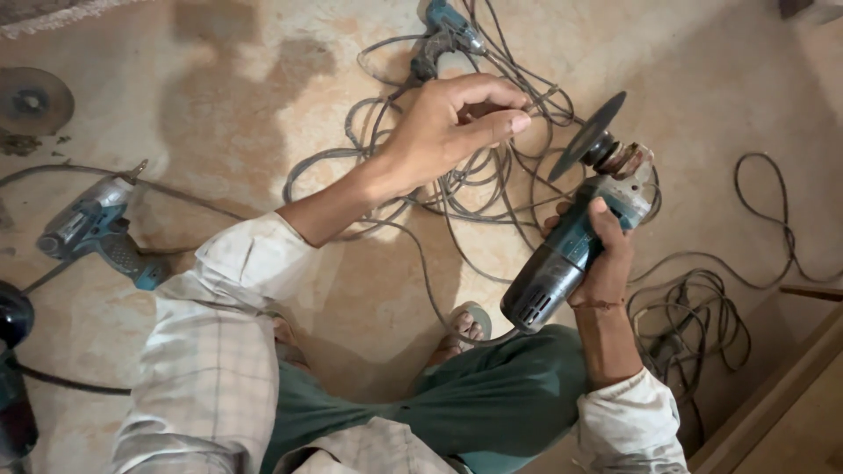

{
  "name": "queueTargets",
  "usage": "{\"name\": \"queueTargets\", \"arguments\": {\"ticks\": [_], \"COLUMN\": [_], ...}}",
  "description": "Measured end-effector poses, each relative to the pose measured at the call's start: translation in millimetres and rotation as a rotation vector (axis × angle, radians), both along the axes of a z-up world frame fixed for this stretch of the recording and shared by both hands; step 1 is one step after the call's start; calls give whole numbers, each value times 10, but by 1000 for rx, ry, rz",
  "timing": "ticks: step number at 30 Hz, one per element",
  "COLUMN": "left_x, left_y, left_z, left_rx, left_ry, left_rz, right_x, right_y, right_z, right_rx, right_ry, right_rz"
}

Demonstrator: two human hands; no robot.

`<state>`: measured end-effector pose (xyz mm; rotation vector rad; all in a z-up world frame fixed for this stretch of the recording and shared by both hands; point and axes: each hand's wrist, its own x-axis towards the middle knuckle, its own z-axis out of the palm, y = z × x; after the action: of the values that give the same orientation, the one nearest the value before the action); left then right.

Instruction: The person sharpens a drill bit using an angle grinder.

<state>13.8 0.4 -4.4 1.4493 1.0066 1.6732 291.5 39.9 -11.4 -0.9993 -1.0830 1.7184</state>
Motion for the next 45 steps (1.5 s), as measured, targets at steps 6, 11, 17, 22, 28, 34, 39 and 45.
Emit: {"name": "queueTargets", "arguments": {"ticks": [6, 11, 17, 22, 28, 34, 39, 45], "left_x": [-4, -11, -58, -88, -141, -133, -130, -126], "left_y": [-28, -61, -69, -99, -57, -61, -64, -66], "left_z": [69, 13, 40, 122, 22, 79, 104, 130], "left_rx": [-11, 26, 17, -95, -141, -221, -199, -217], "left_ry": [14, 22, 16, -28, -113, -196, -154, -192], "left_rz": [0, 20, 16, 13, -42, -37, -20, -16], "right_x": [-64, -59, -106, -104, -164, -218, -256, -285], "right_y": [-40, -68, -89, -53, -80, -108, -118, -133], "right_z": [77, 47, 69, 53, 36, 50, 87, 118], "right_rx": [28, 12, 74, 83, 36, 35, -9, -39], "right_ry": [7, 0, -18, -34, 17, -26, -41, -78], "right_rz": [45, 66, 76, 14, -4, 9, -38, -49]}}
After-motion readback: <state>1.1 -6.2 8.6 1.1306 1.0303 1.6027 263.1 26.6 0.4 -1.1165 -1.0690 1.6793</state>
